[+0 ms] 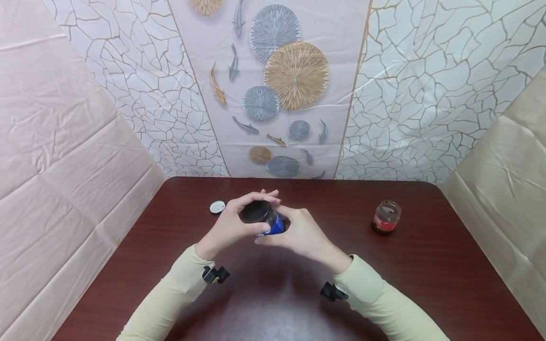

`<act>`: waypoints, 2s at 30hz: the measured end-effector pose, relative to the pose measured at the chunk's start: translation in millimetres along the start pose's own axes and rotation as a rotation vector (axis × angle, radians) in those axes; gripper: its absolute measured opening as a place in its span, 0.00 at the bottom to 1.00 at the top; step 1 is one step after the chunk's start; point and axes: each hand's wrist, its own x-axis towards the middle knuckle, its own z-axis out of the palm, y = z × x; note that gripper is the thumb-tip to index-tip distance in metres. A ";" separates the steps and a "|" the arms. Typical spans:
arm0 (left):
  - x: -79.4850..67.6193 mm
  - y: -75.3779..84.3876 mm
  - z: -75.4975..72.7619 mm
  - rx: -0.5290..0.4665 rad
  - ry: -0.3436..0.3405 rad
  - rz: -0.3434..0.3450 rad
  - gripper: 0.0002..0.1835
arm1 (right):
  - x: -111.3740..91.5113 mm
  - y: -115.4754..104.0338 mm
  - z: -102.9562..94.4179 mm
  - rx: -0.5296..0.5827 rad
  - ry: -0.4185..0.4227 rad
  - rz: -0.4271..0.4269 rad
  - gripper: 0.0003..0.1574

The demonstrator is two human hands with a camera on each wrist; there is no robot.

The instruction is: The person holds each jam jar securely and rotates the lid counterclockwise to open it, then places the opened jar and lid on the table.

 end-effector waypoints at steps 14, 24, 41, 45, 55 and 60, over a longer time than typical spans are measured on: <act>-1.8 17.3 -32.0 0.061 -0.239 -0.012 0.34 | -0.8 -1.6 -16.0 0.027 -0.095 -0.079 0.35; -3.8 12.0 -24.9 0.177 -0.099 0.041 0.35 | -0.8 1.6 -14.1 -0.004 -0.047 -0.041 0.36; -7.8 16.1 -3.6 0.437 0.136 0.017 0.32 | -2.5 8.9 -12.7 -0.043 0.007 -0.013 0.35; -7.4 18.3 -4.3 0.477 0.111 0.013 0.34 | -3.3 7.5 -13.3 -0.045 0.010 -0.021 0.35; -6.6 33.2 -20.9 0.402 -0.168 0.036 0.42 | -4.4 7.8 -14.8 -0.040 -0.033 -0.033 0.37; -6.4 38.4 -28.6 0.404 -0.258 0.025 0.37 | -5.2 8.1 -14.3 -0.043 -0.052 -0.015 0.39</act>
